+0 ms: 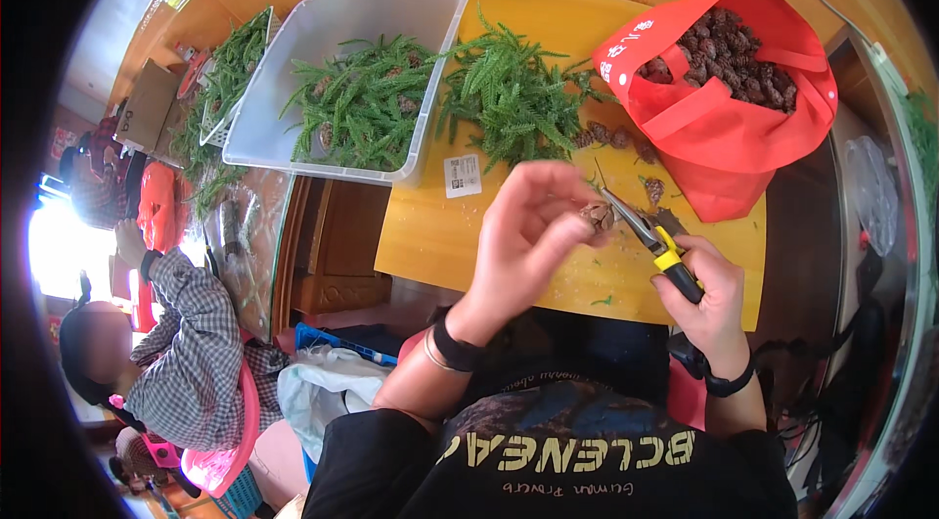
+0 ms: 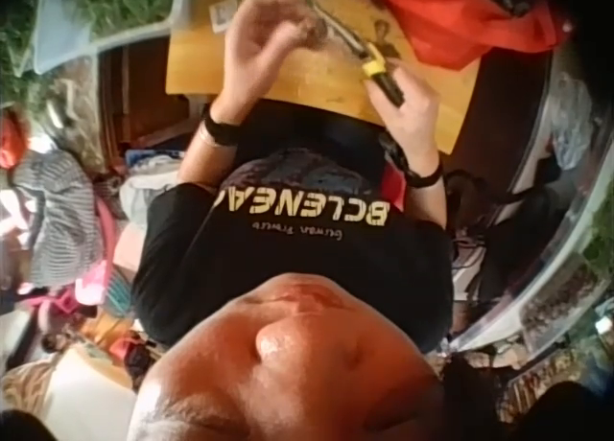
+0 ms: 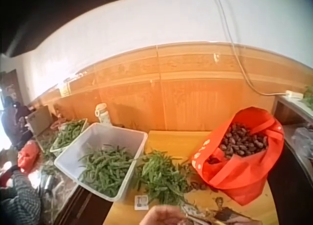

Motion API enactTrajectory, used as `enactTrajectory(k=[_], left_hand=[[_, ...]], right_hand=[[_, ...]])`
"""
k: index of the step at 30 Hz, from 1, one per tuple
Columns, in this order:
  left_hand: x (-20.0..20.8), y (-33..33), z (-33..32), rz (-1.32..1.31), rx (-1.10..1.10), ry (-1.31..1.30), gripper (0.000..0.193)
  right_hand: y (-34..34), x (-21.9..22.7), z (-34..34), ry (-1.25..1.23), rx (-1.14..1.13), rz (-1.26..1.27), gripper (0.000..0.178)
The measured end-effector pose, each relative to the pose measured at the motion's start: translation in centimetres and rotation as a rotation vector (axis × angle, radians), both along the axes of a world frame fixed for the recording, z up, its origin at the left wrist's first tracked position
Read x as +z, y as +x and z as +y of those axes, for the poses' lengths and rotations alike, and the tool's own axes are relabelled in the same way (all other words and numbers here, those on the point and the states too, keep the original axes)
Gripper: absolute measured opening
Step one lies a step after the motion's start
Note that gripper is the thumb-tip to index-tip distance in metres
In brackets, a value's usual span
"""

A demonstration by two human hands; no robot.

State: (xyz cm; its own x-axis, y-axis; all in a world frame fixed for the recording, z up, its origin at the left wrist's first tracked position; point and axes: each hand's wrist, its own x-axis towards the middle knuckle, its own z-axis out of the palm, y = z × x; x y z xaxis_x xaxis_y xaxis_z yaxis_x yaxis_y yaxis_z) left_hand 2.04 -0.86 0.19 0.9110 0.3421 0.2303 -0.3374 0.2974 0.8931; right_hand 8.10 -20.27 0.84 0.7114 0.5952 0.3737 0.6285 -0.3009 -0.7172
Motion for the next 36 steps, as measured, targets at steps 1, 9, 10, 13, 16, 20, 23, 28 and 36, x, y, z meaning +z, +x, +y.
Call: enactTrajectory(k=[1, 9, 10, 13, 16, 20, 23, 28, 36], left_hand=[[0.2, 0.0, 0.5, 0.072, -0.194, -0.357, 0.027], [0.1, -0.1, 0.7, -0.016, 0.058, 0.429, 0.020], [0.3, -0.1, 0.6, -0.182, 0.326, 0.959, 0.021], [0.1, -0.2, 0.0, -0.085, 0.235, 0.648, 0.025], [0.7, 0.1, 0.7, 0.137, -0.081, -0.085, 0.023], [-0.1, 0.0, 1.2, 0.219, -0.304, -0.227, 0.018], [-0.1, -0.1, 0.4, 0.209, -0.054, 0.026, 0.017], [0.1, 0.2, 0.0, -0.231, 0.498, 1.099, 0.020], [-1.6, 0.4, 0.1, -0.020, 0.224, 0.452, 0.022]], right_hand=[[0.1, 0.0, -0.1, -0.006, 0.012, -0.007, 0.025], [0.1, -0.5, 0.0, -0.035, -0.005, -0.018, 0.025], [0.1, -0.5, 0.0, -0.028, -0.021, -0.010, 0.025], [0.0, -0.3, -0.3, -0.045, -0.017, 0.030, 0.025], [0.4, -0.6, -0.6, -0.039, -0.009, -0.005, 0.024], [0.2, -0.3, -0.5, -0.043, -0.009, -0.001, 0.024], [0.1, -0.3, -0.3, -0.058, -0.019, -0.001, 0.024], [0.0, -0.6, -0.3, -0.068, -0.039, -0.005, 0.019], [-0.5, 0.7, -0.9, -0.057, 0.017, 0.313, 0.013]])
